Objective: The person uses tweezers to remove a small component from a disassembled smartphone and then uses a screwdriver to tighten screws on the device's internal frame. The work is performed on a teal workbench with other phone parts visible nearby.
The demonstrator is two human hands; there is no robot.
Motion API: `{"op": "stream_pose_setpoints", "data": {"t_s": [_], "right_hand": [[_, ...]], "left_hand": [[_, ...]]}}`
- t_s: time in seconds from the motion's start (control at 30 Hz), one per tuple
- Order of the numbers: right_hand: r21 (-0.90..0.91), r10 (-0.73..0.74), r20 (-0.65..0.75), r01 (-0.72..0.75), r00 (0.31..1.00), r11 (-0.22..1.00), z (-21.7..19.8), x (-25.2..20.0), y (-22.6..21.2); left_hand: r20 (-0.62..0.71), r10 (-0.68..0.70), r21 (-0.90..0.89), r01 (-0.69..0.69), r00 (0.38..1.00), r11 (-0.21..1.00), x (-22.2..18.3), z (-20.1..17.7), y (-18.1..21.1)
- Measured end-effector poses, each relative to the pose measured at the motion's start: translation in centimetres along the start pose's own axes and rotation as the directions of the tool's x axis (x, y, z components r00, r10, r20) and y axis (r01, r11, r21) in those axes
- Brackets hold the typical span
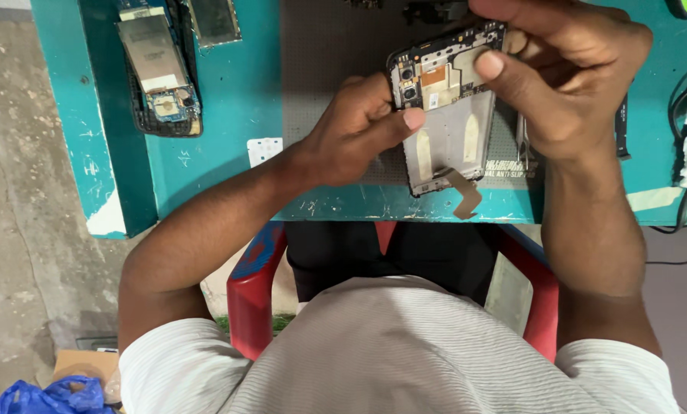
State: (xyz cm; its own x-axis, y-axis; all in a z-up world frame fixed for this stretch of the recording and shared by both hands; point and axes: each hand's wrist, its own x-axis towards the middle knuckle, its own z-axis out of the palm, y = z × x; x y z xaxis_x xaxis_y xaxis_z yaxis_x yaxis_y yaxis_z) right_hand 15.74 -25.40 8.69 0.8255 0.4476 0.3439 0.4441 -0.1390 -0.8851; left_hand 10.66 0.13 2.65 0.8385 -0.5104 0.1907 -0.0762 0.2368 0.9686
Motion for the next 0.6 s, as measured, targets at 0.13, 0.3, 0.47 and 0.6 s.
{"op": "stream_pose_setpoints", "data": {"t_s": [0.13, 0.3, 0.47, 0.6], "right_hand": [[0.027, 0.03, -0.042, -0.029, 0.999, 0.999, -0.1, 0.6, 0.6], [0.046, 0.018, -0.039, -0.016, 0.999, 0.999, 0.0, 0.5, 0.1], [0.056, 0.04, -0.059, -0.036, 0.997, 0.998, 0.1, 0.5, 0.2], [0.055, -0.006, -0.047, 0.009, 0.999, 0.998, -0.2, 0.2, 1.2]], "left_hand": [[0.011, 0.084, -0.007, -0.084, 0.996, 0.996, -0.2, -0.2, -0.8], [0.013, 0.164, 0.016, -0.165, 0.986, 0.986, 0.1, -0.1, -0.9], [-0.004, 0.131, 0.139, -0.129, 0.991, 0.982, 0.1, -0.1, -0.7], [-0.013, 0.142, 0.15, -0.138, 0.99, 0.979, 0.2, 0.0, -0.8]]}}
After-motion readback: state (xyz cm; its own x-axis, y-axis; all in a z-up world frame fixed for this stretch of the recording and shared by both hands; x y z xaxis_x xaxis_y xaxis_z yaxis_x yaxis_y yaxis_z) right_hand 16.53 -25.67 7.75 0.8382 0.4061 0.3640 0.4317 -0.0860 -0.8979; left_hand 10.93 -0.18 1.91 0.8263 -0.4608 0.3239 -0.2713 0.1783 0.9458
